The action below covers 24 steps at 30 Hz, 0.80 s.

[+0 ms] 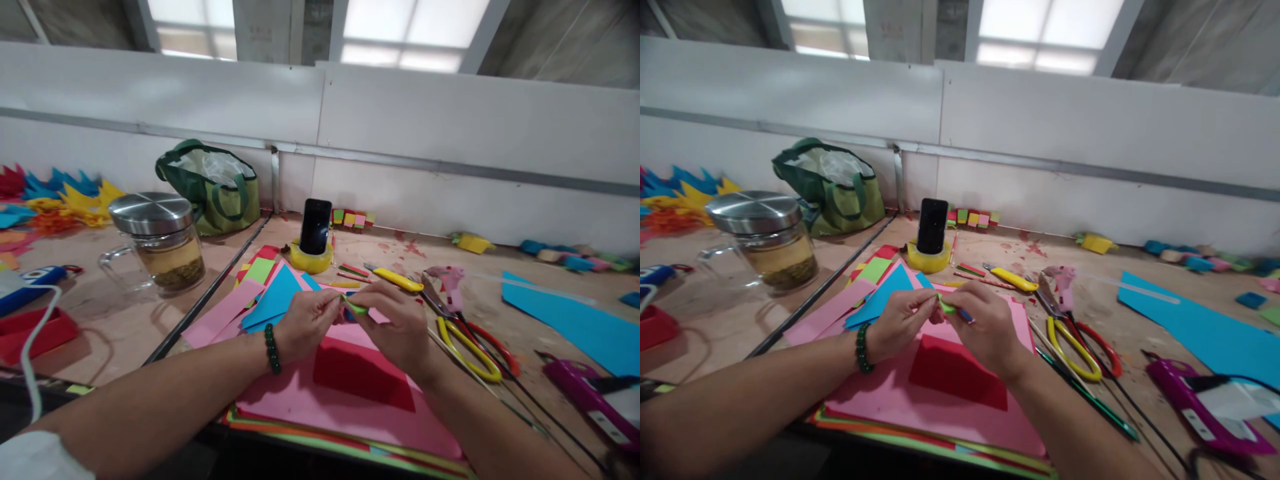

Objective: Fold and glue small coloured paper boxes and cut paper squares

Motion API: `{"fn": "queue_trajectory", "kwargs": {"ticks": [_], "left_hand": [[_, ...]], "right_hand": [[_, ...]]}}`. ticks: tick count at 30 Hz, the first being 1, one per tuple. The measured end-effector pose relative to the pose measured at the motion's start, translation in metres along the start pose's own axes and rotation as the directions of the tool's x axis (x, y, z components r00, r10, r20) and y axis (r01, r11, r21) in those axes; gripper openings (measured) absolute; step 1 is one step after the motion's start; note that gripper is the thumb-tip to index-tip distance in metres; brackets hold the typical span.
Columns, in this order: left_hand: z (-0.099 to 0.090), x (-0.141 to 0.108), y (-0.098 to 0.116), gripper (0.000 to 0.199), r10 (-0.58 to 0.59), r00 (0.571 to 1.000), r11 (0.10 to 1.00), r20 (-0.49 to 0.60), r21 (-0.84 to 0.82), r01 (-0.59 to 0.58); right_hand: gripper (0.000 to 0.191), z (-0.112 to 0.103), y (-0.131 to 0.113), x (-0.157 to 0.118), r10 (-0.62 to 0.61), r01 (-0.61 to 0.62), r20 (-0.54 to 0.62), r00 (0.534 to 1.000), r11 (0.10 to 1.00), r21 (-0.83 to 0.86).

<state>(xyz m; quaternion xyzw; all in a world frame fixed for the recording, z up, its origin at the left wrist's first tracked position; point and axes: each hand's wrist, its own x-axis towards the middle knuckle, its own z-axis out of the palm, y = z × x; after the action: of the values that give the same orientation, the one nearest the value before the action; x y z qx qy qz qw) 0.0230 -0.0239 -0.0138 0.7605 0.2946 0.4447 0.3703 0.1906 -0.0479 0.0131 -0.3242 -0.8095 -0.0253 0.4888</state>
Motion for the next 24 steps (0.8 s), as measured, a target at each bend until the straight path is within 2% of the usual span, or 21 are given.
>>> {"fn": "queue_trajectory", "kwargs": {"ticks": [3, 6, 10, 15, 18, 21, 24], "left_hand": [[0.001, -0.001, 0.002, 0.033, 0.050, 0.998, 0.999, -0.033, -0.018, -0.051], [0.002, -0.002, -0.001, 0.032, 0.075, 0.996, 0.997, -0.054, -0.027, -0.077], [0.004, 0.000, -0.008, 0.032, 0.071, 0.993, 0.997, -0.095, -0.009, -0.072], [0.004, 0.002, -0.007, 0.032, 0.036, 0.996, 0.998, -0.084, -0.040, -0.040], [0.004, 0.001, -0.004, 0.030, 0.008, 0.999, 0.993, -0.031, -0.118, -0.011], [0.005, 0.001, -0.001, 0.028, -0.029, 1.000, 0.978, 0.004, -0.208, 0.029], [0.005, 0.001, -0.001, 0.025, -0.073, 0.997, 0.975, -0.012, -0.211, 0.068]], "right_hand": [[0.017, -0.004, -0.007, -0.001, -0.233, 0.238, 0.049, 0.971, 0.947, -0.216], [0.021, -0.004, -0.005, -0.006, -0.304, 0.328, 0.126, 0.944, 0.899, -0.289], [0.027, 0.003, 0.005, -0.016, -0.274, 0.311, 0.162, 0.948, 0.905, -0.290], [0.028, 0.003, 0.004, -0.015, -0.250, 0.271, 0.105, 0.962, 0.903, -0.332], [0.019, 0.001, -0.002, -0.009, -0.186, 0.185, 0.021, 0.982, 0.950, -0.251], [0.009, 0.002, -0.003, -0.004, 0.037, -0.041, -0.065, 0.997, 0.998, -0.056], [0.008, 0.004, 0.000, -0.003, 0.247, -0.240, -0.043, 0.968, 0.963, 0.121]]}}
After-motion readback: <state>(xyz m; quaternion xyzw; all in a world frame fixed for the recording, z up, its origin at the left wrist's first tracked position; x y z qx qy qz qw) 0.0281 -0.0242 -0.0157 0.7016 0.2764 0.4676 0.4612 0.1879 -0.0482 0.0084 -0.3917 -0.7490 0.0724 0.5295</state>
